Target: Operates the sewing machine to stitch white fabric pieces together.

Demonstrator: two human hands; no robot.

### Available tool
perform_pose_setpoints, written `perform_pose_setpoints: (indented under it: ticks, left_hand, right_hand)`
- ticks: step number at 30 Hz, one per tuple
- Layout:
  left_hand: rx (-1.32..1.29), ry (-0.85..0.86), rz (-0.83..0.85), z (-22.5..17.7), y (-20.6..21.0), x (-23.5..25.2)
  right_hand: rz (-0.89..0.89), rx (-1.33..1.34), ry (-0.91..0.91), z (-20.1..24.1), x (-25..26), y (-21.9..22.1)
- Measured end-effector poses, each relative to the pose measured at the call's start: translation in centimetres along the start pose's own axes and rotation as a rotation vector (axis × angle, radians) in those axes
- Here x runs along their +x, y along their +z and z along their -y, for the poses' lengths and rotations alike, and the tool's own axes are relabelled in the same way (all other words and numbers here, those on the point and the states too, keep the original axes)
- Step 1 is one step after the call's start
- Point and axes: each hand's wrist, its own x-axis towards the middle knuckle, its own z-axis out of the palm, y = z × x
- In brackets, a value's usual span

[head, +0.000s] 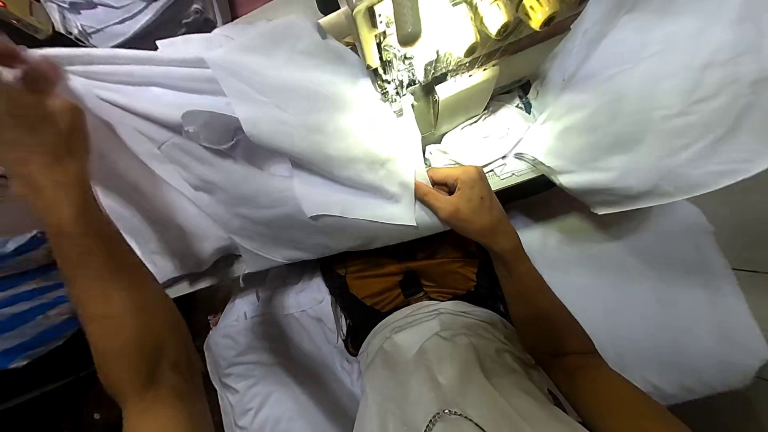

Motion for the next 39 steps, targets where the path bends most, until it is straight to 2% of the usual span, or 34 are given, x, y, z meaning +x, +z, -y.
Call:
perform_pose_setpoints:
  ticks: [1, 2, 4, 6, 8, 10, 13, 16, 20, 24, 32, 39]
  left_hand:
    - [0.02, 0.14, -0.019, -0.4, 0.7, -0.3]
    - [-0.017, 0.24, -0.029, -3.1, 0.9, -1.9]
    - [-0.194, 0.442, 0.027, -10.7, 1.4, -8.4]
    - [-0.331, 0.592, 0.117, -17.3, 3.8, -16.3]
    - [-0.35, 0.694, 0.082, -21.2, 6.9, -21.8]
    - [-0.337, 0.686, -0.078, -23.1, 9.2, -24.0]
    - [-0.403, 0.595, -0.185, -23.8, 9.7, -24.0]
    - [-0.552, 0.559, -0.142, -23.3, 8.3, -23.4]
    - [-0.717, 0.542, -0.073, -23.3, 5.3, -22.3]
    - [-0.706, 0.519, -0.135, -25.4, 4.0, -22.6]
    - [-0.544, 0.483, -0.143, -26.7, 8.2, -26.1]
    - [-0.535, 0.466, -0.24, -27.3, 9.5, -25.6]
  right_hand:
    - [0.001, -0.003, -0.005, -0.1, -0.1, 0.0]
    - [-0.001, 0.01, -0.022, -0.4, -0.2, 0.0]
    - [-0.026, 0.074, -0.109, -0.9, -0.5, 0.1]
    - [-0.024, 0.126, -0.206, -1.1, -0.6, 0.3]
    - [-0.025, 0.159, -0.256, -0.9, -0.5, 0.4]
    - [-0.032, 0.202, -0.283, -0.7, -0.7, 0.4]
    - [-0.038, 0.248, -0.251, -0.4, -1.0, 0.7]
    - [-0.012, 0.297, -0.103, 0.1, -1.5, 0.8]
    - [-0.035, 0.389, -0.02, 0.2, -2.3, 1.4]
    - [-0.11, 0.341, 0.02, 0.8, -3.2, 1.9]
    - [-0.16, 0.298, 0.025, 0.1, -3.9, 2.1]
    - [-0.212, 0.213, -0.023, -0.2, -3.3, 2.0]
